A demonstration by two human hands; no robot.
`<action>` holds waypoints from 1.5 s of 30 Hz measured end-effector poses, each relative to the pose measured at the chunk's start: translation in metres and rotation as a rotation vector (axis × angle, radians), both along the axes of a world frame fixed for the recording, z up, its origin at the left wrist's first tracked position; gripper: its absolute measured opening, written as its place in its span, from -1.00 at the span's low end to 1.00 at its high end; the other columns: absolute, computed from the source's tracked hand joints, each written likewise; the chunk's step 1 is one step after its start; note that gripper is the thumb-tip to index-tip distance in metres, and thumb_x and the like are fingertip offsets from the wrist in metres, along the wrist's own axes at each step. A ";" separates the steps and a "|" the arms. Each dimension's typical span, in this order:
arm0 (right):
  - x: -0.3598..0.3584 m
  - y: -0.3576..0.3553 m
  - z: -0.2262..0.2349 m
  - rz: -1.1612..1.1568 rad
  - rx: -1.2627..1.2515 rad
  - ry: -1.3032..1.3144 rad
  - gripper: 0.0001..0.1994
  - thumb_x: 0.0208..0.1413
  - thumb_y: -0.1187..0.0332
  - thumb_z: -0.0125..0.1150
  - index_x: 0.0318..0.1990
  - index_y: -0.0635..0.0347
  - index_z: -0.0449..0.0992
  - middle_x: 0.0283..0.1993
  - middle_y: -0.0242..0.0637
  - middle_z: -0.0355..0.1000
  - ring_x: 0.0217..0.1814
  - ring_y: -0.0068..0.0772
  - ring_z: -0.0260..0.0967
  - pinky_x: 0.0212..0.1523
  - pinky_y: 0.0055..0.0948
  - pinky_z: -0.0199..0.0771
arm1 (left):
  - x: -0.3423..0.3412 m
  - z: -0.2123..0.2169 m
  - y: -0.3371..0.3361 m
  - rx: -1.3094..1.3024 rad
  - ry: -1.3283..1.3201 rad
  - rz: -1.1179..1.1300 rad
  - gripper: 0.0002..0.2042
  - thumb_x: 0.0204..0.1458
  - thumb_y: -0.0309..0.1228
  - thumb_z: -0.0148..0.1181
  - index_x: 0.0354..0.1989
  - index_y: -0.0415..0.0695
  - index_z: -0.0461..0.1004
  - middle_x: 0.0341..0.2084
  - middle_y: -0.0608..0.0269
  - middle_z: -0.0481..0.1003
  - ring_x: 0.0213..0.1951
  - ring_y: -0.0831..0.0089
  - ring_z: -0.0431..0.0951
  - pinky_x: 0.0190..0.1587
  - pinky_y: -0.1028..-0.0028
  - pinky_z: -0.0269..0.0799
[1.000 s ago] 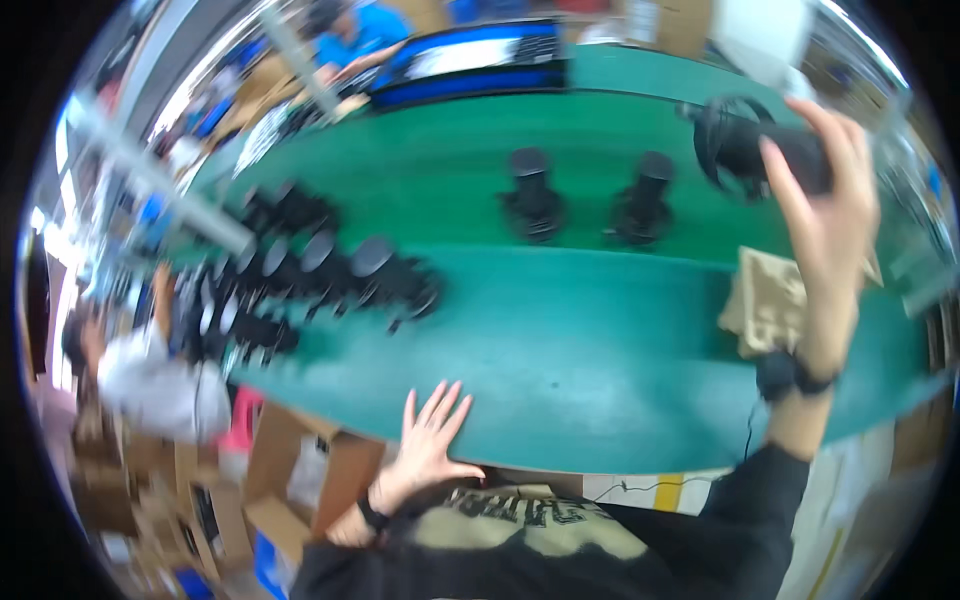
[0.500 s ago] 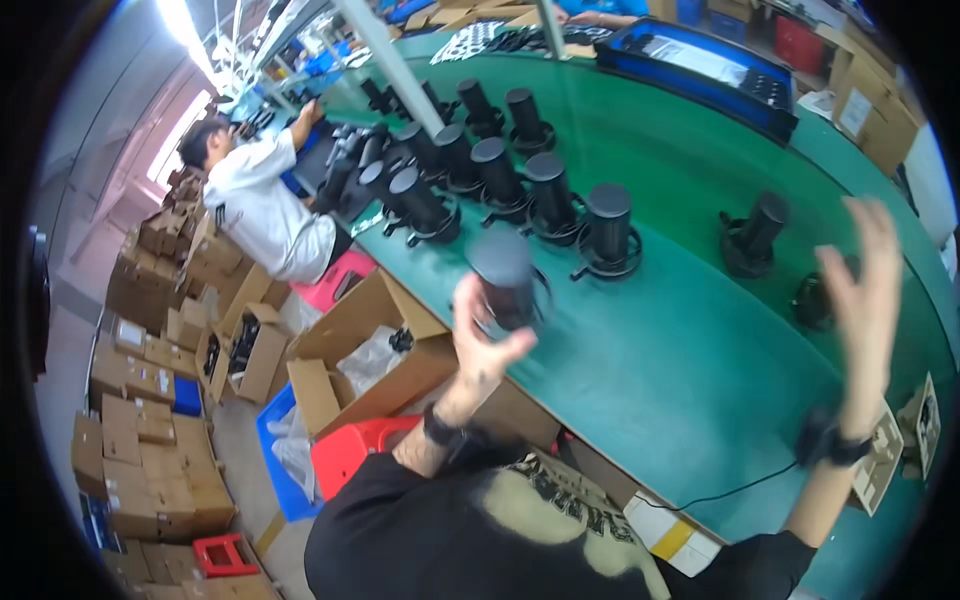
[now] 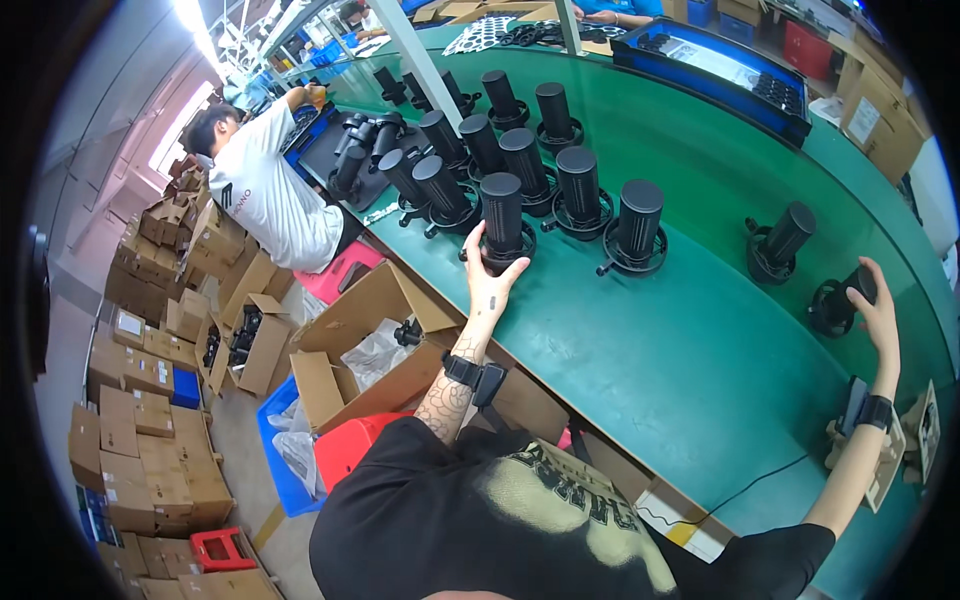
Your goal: Packaging and assembling microphones into protective trays on an assembly line.
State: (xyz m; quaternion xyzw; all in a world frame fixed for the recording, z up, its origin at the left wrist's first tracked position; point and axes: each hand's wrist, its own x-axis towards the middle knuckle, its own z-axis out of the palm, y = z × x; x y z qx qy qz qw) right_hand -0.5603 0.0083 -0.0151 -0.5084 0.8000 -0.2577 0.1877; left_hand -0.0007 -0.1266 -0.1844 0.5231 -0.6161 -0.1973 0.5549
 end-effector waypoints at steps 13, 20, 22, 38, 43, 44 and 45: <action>0.257 0.039 0.077 0.624 -0.732 0.052 -0.51 -0.14 0.25 0.37 0.00 0.18 0.45 -0.06 -0.24 0.41 -0.09 -0.35 0.42 -0.14 -0.46 0.45 | 0.024 0.001 0.011 0.135 0.004 -0.066 -0.30 0.11 -0.25 0.17 0.36 -0.11 -0.03 0.24 -0.06 0.17 0.22 0.19 0.26 0.21 0.30 0.18; 0.356 -0.030 0.014 0.822 -0.613 0.024 -0.51 -0.11 0.14 0.34 0.01 0.09 0.46 -0.13 -0.15 0.41 -0.24 -0.17 0.48 -0.26 -0.37 0.53 | 0.022 -0.002 0.058 0.033 0.387 -0.064 -0.43 0.17 -0.32 0.02 0.33 -0.17 0.03 0.25 -0.08 0.14 0.29 0.12 0.13 0.28 0.26 0.04; 0.367 -0.045 0.004 0.784 -0.483 0.098 -0.51 -0.09 0.16 0.33 0.04 0.09 0.44 -0.11 -0.15 0.40 -0.21 -0.12 0.48 -0.24 -0.36 0.52 | 0.026 0.005 0.082 -0.020 0.459 -0.080 -0.45 0.16 -0.33 0.01 0.32 -0.17 0.06 0.24 -0.09 0.14 0.29 0.10 0.12 0.29 0.25 0.02; 0.065 -0.080 -0.025 -0.104 -0.647 0.798 -0.56 -0.09 0.29 0.31 0.02 0.09 0.43 0.00 -0.08 0.39 0.10 -0.08 0.31 0.12 -0.27 0.29 | -0.013 0.024 0.072 0.034 -0.225 -0.156 -0.53 -0.13 -0.46 0.37 0.03 -0.14 0.43 0.00 0.13 0.28 -0.06 0.30 0.39 -0.02 0.41 0.38; 0.032 -0.047 -0.047 -0.058 -0.484 0.037 -0.48 -0.15 0.26 0.37 0.02 0.11 0.37 -0.17 -0.13 0.44 -0.09 -0.23 0.41 -0.04 -0.34 0.38 | -0.005 0.023 0.072 -0.082 -0.283 -0.135 -0.59 -0.07 -0.46 0.31 0.02 -0.16 0.43 -0.02 0.12 0.29 -0.02 0.23 0.37 0.01 0.34 0.35; 0.044 -0.039 -0.041 -0.070 -0.476 0.041 -0.48 -0.15 0.26 0.37 0.02 0.11 0.37 -0.17 -0.13 0.44 -0.09 -0.23 0.41 -0.04 -0.34 0.38 | -0.001 0.025 0.075 -0.076 -0.281 -0.148 -0.59 -0.07 -0.46 0.31 0.02 -0.16 0.43 -0.02 0.12 0.29 -0.02 0.23 0.37 0.01 0.34 0.35; 0.066 -0.030 -0.032 -0.036 -0.507 0.102 -0.48 -0.17 0.27 0.39 0.00 0.12 0.37 -0.22 -0.17 0.44 -0.15 -0.28 0.42 -0.08 -0.37 0.39 | 0.003 0.027 0.078 -0.199 -0.427 -0.008 -0.60 -0.04 -0.43 0.27 0.01 -0.18 0.42 -0.03 0.11 0.31 -0.01 0.19 0.37 0.02 0.27 0.34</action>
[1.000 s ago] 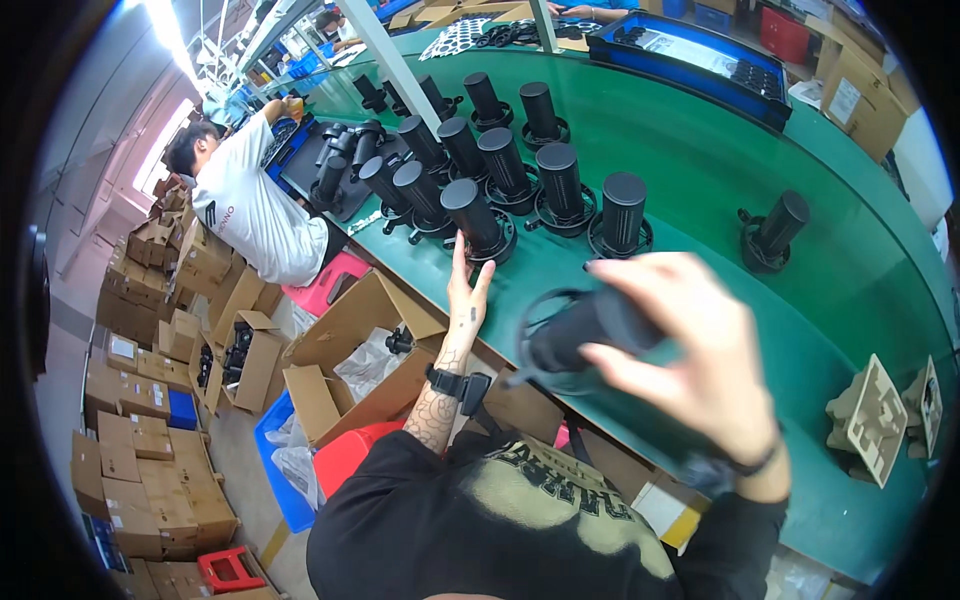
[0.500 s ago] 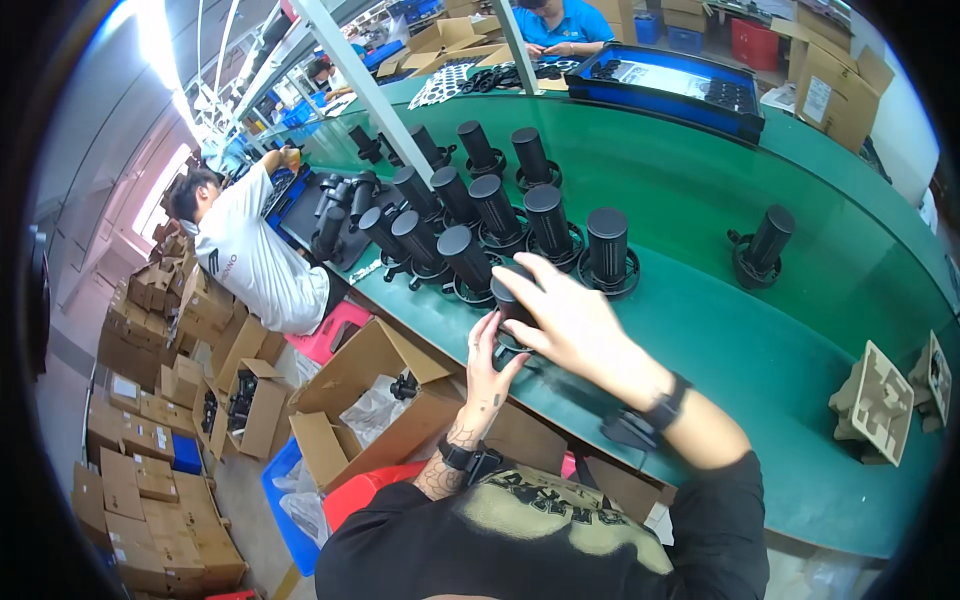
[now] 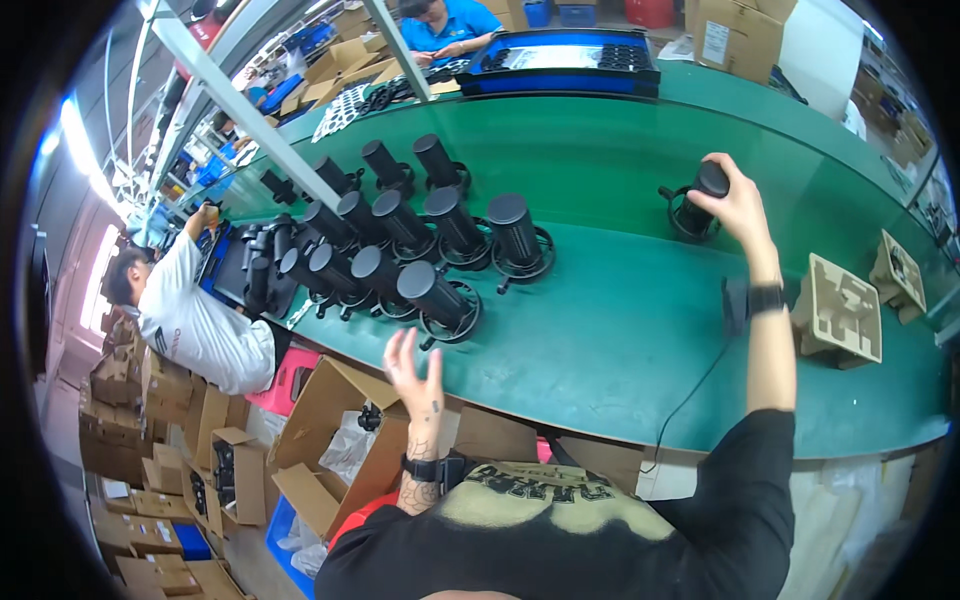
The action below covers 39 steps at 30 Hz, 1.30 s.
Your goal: Packaging and assembling microphones into protective trays on an assembly line.
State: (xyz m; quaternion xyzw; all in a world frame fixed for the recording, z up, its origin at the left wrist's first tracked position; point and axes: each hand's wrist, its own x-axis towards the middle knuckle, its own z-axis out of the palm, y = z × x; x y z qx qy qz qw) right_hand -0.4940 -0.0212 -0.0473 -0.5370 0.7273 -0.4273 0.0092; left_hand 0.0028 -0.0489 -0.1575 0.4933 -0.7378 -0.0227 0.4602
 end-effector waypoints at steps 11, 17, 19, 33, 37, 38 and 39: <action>0.219 0.024 -0.002 0.835 0.106 -0.087 -0.40 -0.18 0.23 0.42 0.09 0.07 0.38 -0.01 -0.12 0.40 0.00 -0.09 0.41 0.00 -0.30 0.44 | -0.066 0.014 0.031 -0.322 -0.127 -0.690 -0.60 -0.07 -0.35 0.25 -0.03 -0.18 0.40 0.05 0.01 0.33 0.09 0.05 0.32 0.14 0.06 0.23; 0.230 0.021 -0.025 0.837 -0.013 0.009 -0.34 -0.12 0.36 0.37 0.21 0.09 0.27 0.14 -0.09 0.31 0.12 -0.03 0.34 0.06 -0.29 0.41 | -0.062 -0.013 0.028 -0.025 -0.168 -0.412 -0.39 -0.09 -0.35 0.30 0.17 -0.21 0.24 0.16 -0.06 0.23 0.14 -0.03 0.27 0.18 0.10 0.18; 0.232 0.020 -0.029 0.745 -0.098 -0.055 -0.29 -0.09 0.40 0.34 0.27 0.09 0.18 0.18 -0.09 0.28 0.16 -0.06 0.31 0.10 -0.28 0.38 | -0.068 -0.020 0.028 0.039 -0.161 -0.397 -0.36 -0.09 -0.35 0.31 0.20 -0.22 0.20 0.16 -0.08 0.22 0.14 -0.04 0.27 0.18 0.11 0.18; 0.161 0.256 -0.126 -0.409 0.110 -0.170 -0.43 -0.03 0.51 0.20 0.21 0.17 0.27 0.19 -0.11 0.28 0.24 -0.13 0.23 0.22 -0.23 0.20 | -0.075 -0.031 0.037 0.339 -0.060 -0.281 -0.27 -0.07 -0.32 0.34 0.23 -0.36 0.09 0.06 -0.22 0.32 0.10 0.03 0.35 0.17 0.26 0.20; 0.103 0.264 -0.126 -0.668 0.171 0.057 -0.49 0.00 0.48 0.17 0.18 0.16 0.31 0.25 -0.07 0.20 0.30 -0.04 0.12 0.26 -0.17 0.11 | -0.068 -0.043 0.035 0.351 -0.137 -0.200 -0.41 -0.02 -0.35 0.29 0.12 -0.41 0.18 -0.02 -0.17 0.34 0.03 0.05 0.36 0.13 0.25 0.21; 0.099 0.263 -0.125 -0.671 0.248 0.150 -0.49 0.00 0.45 0.17 0.18 0.15 0.31 0.26 -0.06 0.18 0.31 -0.01 0.10 0.26 -0.15 0.09 | -0.068 -0.040 0.036 0.356 -0.146 -0.239 -0.46 -0.02 -0.37 0.26 0.08 -0.41 0.22 -0.04 -0.18 0.35 0.01 0.00 0.34 0.12 0.21 0.20; 0.092 0.259 -0.125 -0.673 0.317 0.235 -0.49 0.00 0.43 0.17 0.18 0.14 0.31 0.27 -0.06 0.16 0.33 0.01 0.07 0.27 -0.13 0.08 | -0.069 -0.038 0.033 0.350 -0.158 -0.275 -0.51 -0.01 -0.39 0.24 0.05 -0.41 0.26 -0.05 -0.19 0.35 0.00 -0.04 0.33 0.11 0.17 0.20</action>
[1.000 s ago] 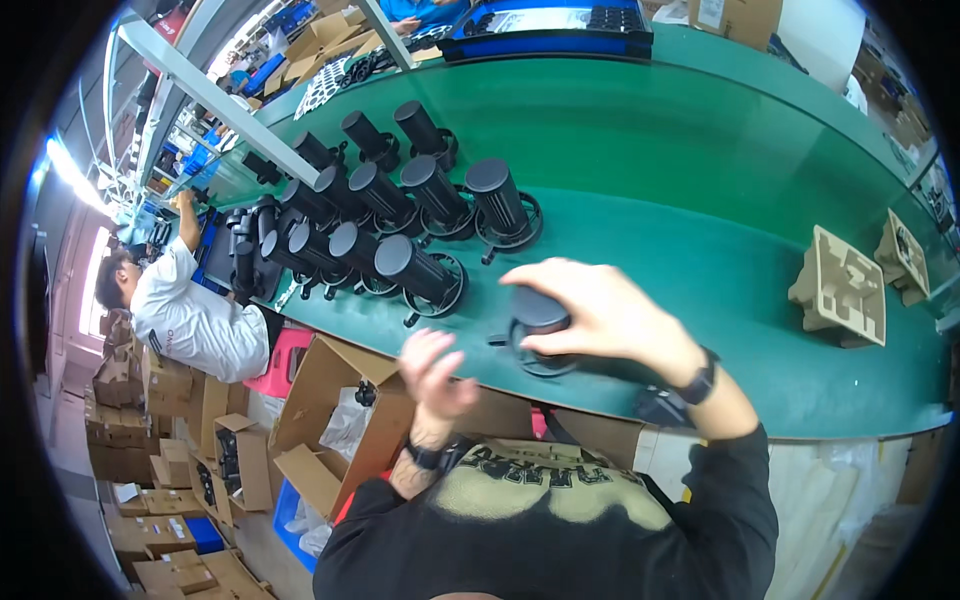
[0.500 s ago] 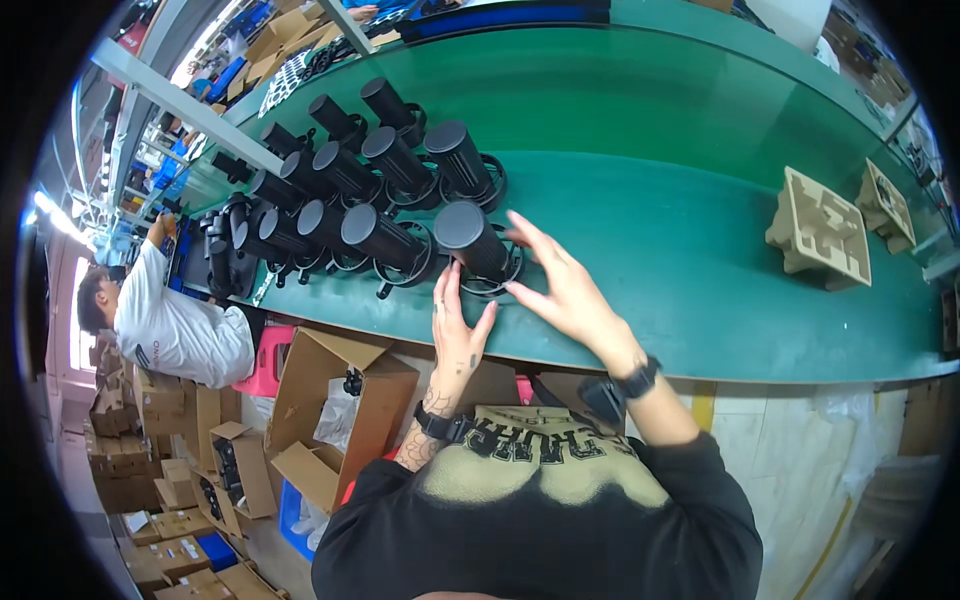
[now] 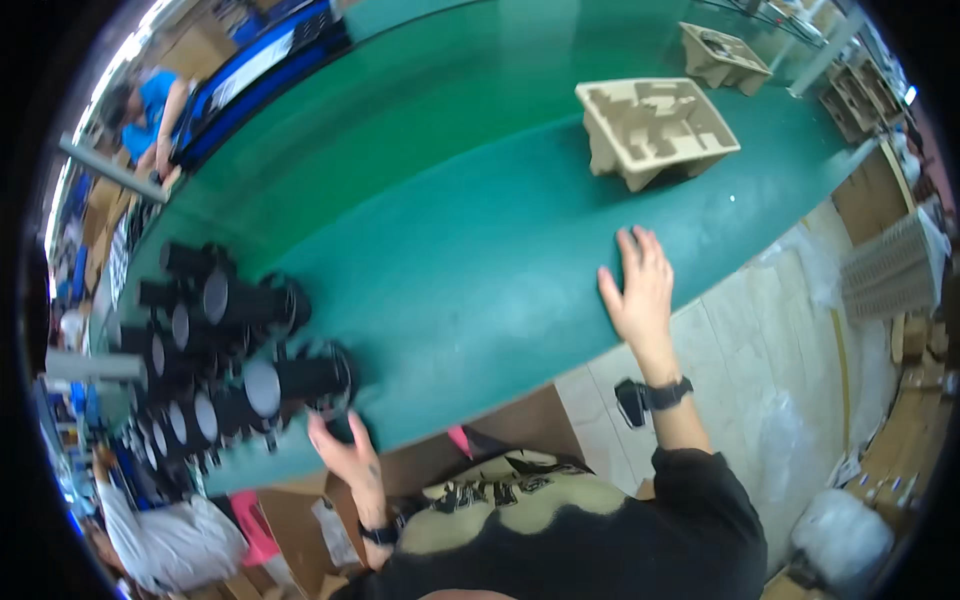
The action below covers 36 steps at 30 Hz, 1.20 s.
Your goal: Packaging and assembling microphones into protective trays on an assembly line.
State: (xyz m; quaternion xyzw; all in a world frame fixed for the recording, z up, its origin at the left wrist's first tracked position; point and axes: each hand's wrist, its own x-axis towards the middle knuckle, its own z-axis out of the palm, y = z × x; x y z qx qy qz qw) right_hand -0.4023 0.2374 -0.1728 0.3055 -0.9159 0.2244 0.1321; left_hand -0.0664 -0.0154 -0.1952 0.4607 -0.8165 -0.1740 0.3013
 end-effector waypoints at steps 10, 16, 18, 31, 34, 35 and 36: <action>-0.025 0.009 0.022 0.094 0.050 -0.157 -0.53 -0.10 0.40 0.16 0.07 0.15 0.36 0.24 -0.08 0.18 0.34 0.03 0.05 0.29 -0.01 0.02 | 0.147 -0.140 -0.059 0.063 -0.530 -0.468 -0.81 -0.10 -0.33 0.18 -0.42 -0.20 0.43 -0.39 -0.07 0.39 -0.24 -0.01 0.36 -0.14 0.14 0.25; -0.020 0.015 0.019 0.049 0.016 -0.173 -0.55 -0.15 0.40 0.16 0.02 0.15 0.38 0.23 -0.10 0.19 0.34 -0.01 0.06 0.30 0.04 -0.01 | 0.017 -0.020 -0.031 0.096 -0.151 -0.433 -0.82 -0.11 -0.32 0.19 -0.44 -0.18 0.44 -0.38 -0.02 0.42 -0.26 0.03 0.43 -0.18 0.18 0.33; -0.016 0.013 0.020 0.063 0.019 -0.201 -0.54 -0.15 0.39 0.17 0.01 0.14 0.38 0.23 -0.11 0.19 0.34 -0.02 0.06 0.30 0.05 -0.01 | 0.040 -0.015 -0.027 -0.010 -0.139 -0.484 -0.81 -0.04 -0.31 0.17 -0.37 -0.17 0.42 -0.36 0.00 0.43 -0.24 0.06 0.46 -0.17 0.17 0.38; -0.083 0.002 0.128 0.405 -0.043 -1.268 -0.39 0.00 0.29 0.22 0.25 0.08 0.21 0.20 -0.09 0.24 0.07 -0.12 0.36 0.03 -0.20 0.38 | -0.097 0.148 0.022 0.924 0.513 0.253 -0.72 -0.01 -0.38 0.30 -0.52 -0.15 0.27 -0.70 0.27 0.42 -0.71 0.53 0.45 -0.61 0.57 0.43; -0.064 -0.025 0.213 0.572 -0.470 -1.409 -0.29 0.03 0.32 0.24 0.35 0.05 0.07 0.11 -0.10 0.34 0.06 -0.27 0.38 -0.02 -0.36 0.43 | -0.154 0.222 0.044 0.791 0.410 -0.093 -0.80 -0.02 -0.44 0.31 -0.42 -0.24 0.38 -0.64 0.30 0.46 -0.66 0.58 0.45 -0.59 0.63 0.36; -0.058 -0.032 0.229 0.569 -0.452 -1.413 -0.29 0.03 0.32 0.24 0.35 0.05 0.07 0.11 -0.10 0.34 0.06 -0.27 0.38 -0.02 -0.36 0.43 | -0.169 0.246 0.051 0.720 0.335 -0.188 -0.80 -0.04 -0.46 0.32 -0.41 -0.25 0.38 -0.62 0.32 0.47 -0.67 0.61 0.43 -0.59 0.64 0.33; -0.053 -0.041 0.241 0.643 -0.502 -1.370 -0.30 0.02 0.31 0.25 0.32 0.09 0.09 0.08 -0.09 0.36 0.05 -0.26 0.38 -0.01 -0.34 0.43 | -0.179 0.263 0.054 0.731 0.341 -0.188 -0.80 -0.04 -0.46 0.32 -0.41 -0.25 0.38 -0.62 0.32 0.47 -0.67 0.61 0.43 -0.59 0.64 0.33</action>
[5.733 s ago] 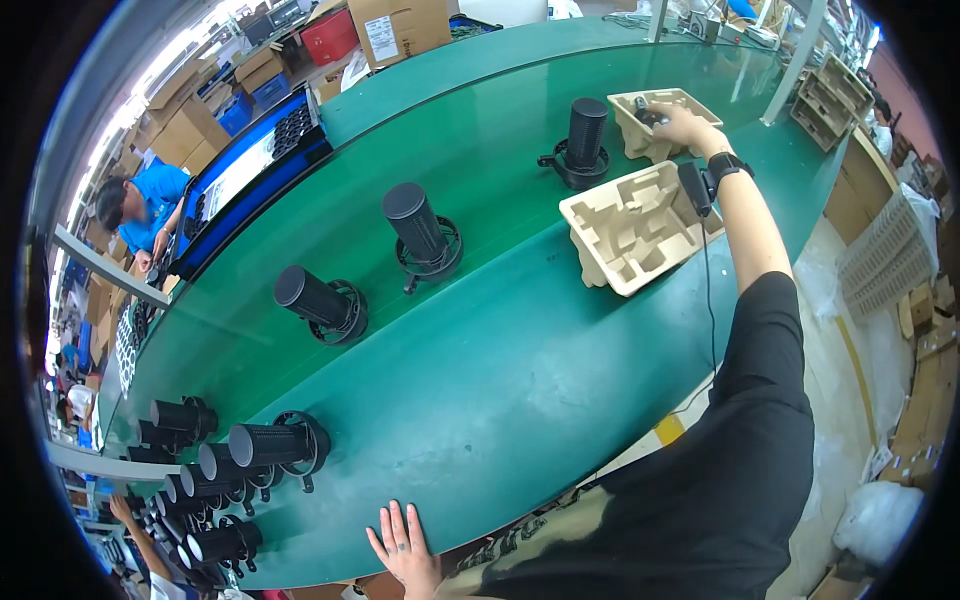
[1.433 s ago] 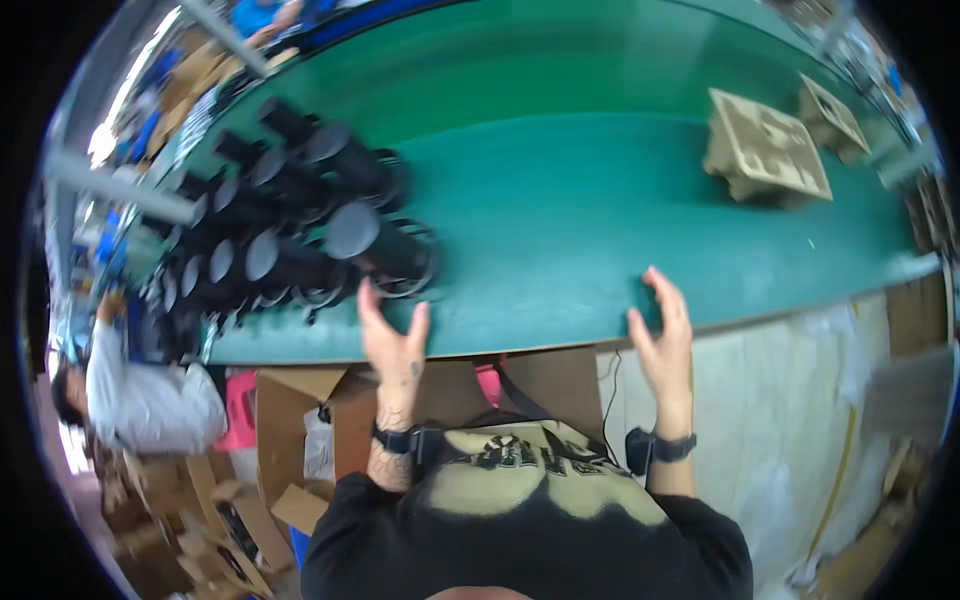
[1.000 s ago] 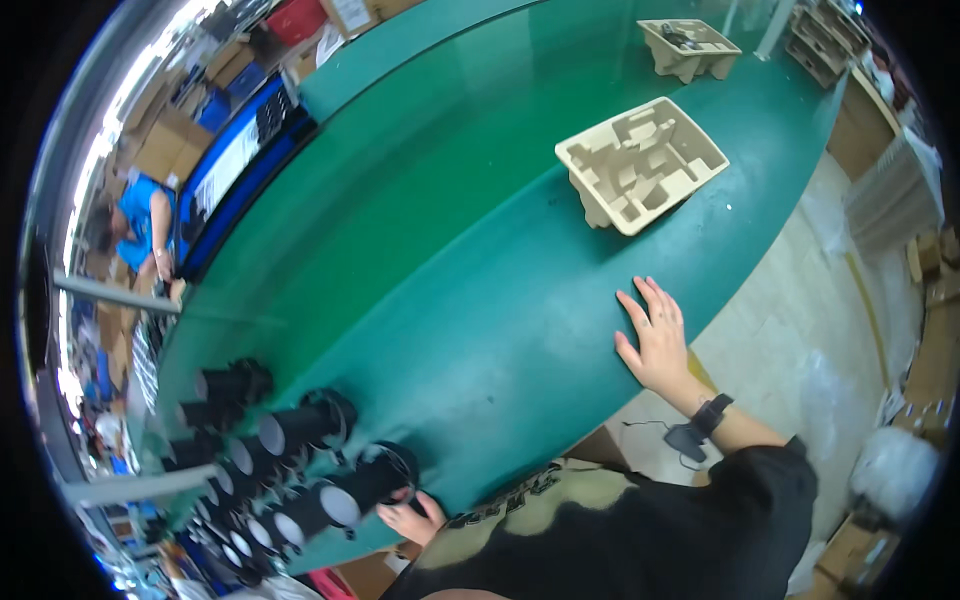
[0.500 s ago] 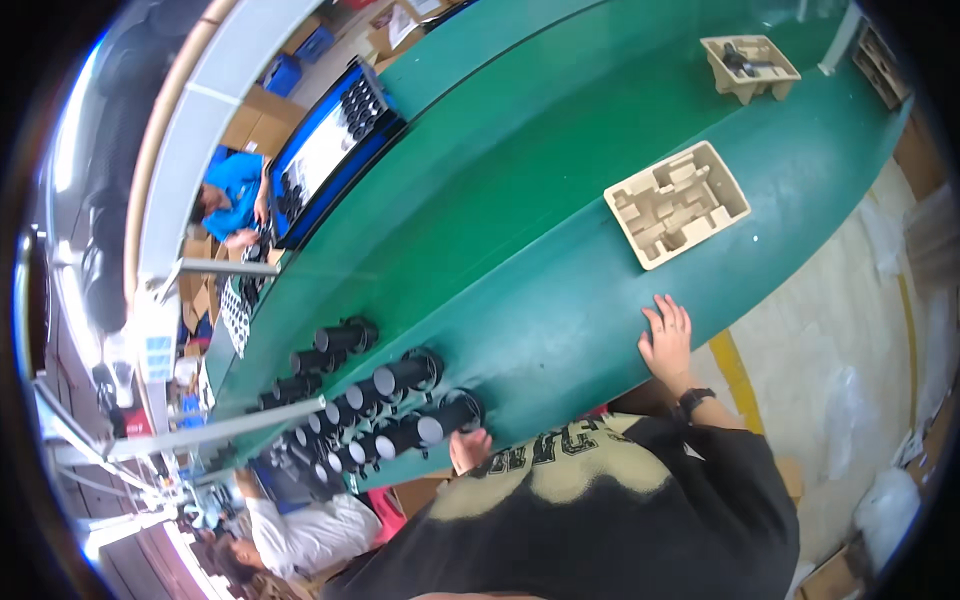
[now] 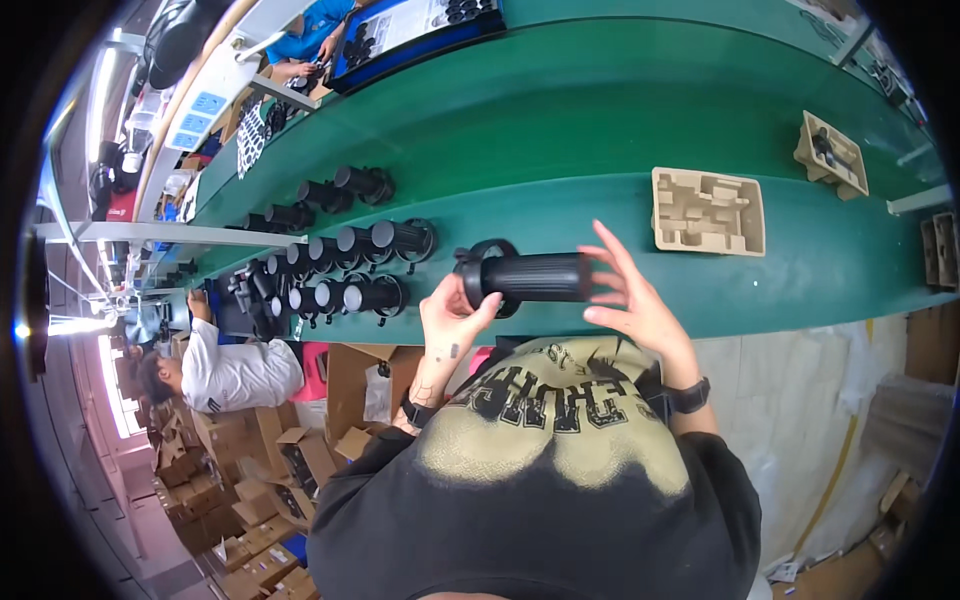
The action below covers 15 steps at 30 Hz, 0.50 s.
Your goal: Packaging and assembling microphones into protective trays on an assembly line.
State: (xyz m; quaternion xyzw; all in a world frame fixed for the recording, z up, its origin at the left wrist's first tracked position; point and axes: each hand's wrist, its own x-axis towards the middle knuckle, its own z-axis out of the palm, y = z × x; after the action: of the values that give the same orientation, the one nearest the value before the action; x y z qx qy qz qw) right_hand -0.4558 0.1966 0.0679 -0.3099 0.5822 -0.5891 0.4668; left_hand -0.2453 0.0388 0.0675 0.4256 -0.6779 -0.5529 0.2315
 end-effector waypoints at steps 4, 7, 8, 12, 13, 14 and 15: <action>-0.002 -0.008 0.024 -0.016 -0.211 0.052 -0.35 -0.04 0.25 0.28 0.22 0.19 0.18 0.03 -0.05 0.37 0.04 -0.23 0.38 0.01 -0.31 0.43 | -0.007 0.052 0.003 -0.514 -0.054 -0.338 -0.70 -0.13 -0.43 0.39 -0.31 -0.28 0.40 -0.55 0.29 0.49 -0.56 0.57 0.48 -0.49 0.60 0.39; -0.009 -0.011 0.034 -0.089 -0.317 0.058 -0.38 -0.09 0.18 0.30 0.11 0.25 0.24 0.03 0.00 0.35 0.03 -0.21 0.38 0.02 -0.29 0.43 | -0.007 0.075 -0.005 -0.781 0.083 -0.196 -0.58 -0.24 -0.34 0.46 -0.24 -0.27 0.44 -0.43 0.19 0.52 -0.41 0.49 0.53 -0.46 0.58 0.41; -0.012 -0.011 0.038 -0.091 -0.330 -0.025 -0.38 -0.13 0.14 0.30 0.06 0.25 0.24 0.02 0.02 0.35 0.03 -0.20 0.38 0.03 -0.29 0.43 | -0.008 0.080 -0.005 -0.866 0.202 -0.002 -0.52 -0.30 -0.28 0.50 -0.20 -0.26 0.47 -0.40 0.17 0.52 -0.36 0.45 0.54 -0.48 0.58 0.40; -0.016 -0.008 0.042 -0.102 -0.382 -0.193 -0.37 -0.21 0.06 0.31 -0.03 0.24 0.24 -0.02 0.06 0.34 0.01 -0.17 0.38 0.05 -0.28 0.41 | -0.020 0.091 -0.001 -0.359 0.400 -0.185 -0.29 -0.37 -0.20 0.54 0.02 -0.28 0.41 -0.19 0.06 0.50 -0.22 0.33 0.53 -0.40 0.53 0.47; -0.013 -0.004 0.042 -0.118 -0.408 -0.200 -0.35 -0.22 0.05 0.31 -0.02 0.24 0.23 -0.03 0.07 0.34 0.00 -0.17 0.38 0.05 -0.28 0.41 | -0.021 0.093 -0.001 -0.357 0.401 -0.185 -0.29 -0.37 -0.20 0.54 0.02 -0.28 0.41 -0.19 0.06 0.50 -0.22 0.33 0.53 -0.40 0.53 0.47; -0.011 -0.002 0.042 -0.135 -0.435 -0.206 -0.34 -0.23 0.04 0.31 -0.02 0.23 0.22 -0.03 0.08 0.33 0.00 -0.17 0.37 0.05 -0.28 0.40 | -0.021 0.095 -0.001 -0.416 0.415 -0.238 -0.25 -0.38 -0.19 0.54 0.04 -0.29 0.40 -0.18 0.04 0.50 -0.21 0.31 0.53 -0.37 0.51 0.49; -0.011 -0.001 0.041 -0.137 -0.433 -0.205 -0.34 -0.23 0.04 0.31 -0.02 0.23 0.22 -0.03 0.08 0.33 0.00 -0.17 0.37 0.05 -0.28 0.40 | -0.022 0.097 0.000 -0.474 0.429 -0.291 -0.22 -0.39 -0.17 0.54 0.07 -0.30 0.38 -0.16 0.03 0.51 -0.20 0.30 0.54 -0.33 0.50 0.51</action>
State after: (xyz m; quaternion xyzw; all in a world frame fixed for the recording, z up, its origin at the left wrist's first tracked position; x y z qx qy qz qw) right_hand -0.4667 0.1961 0.1093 -0.3013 0.4114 -0.7589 0.4052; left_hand -0.2673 0.0386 0.1643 0.1331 -0.7771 -0.4842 0.3795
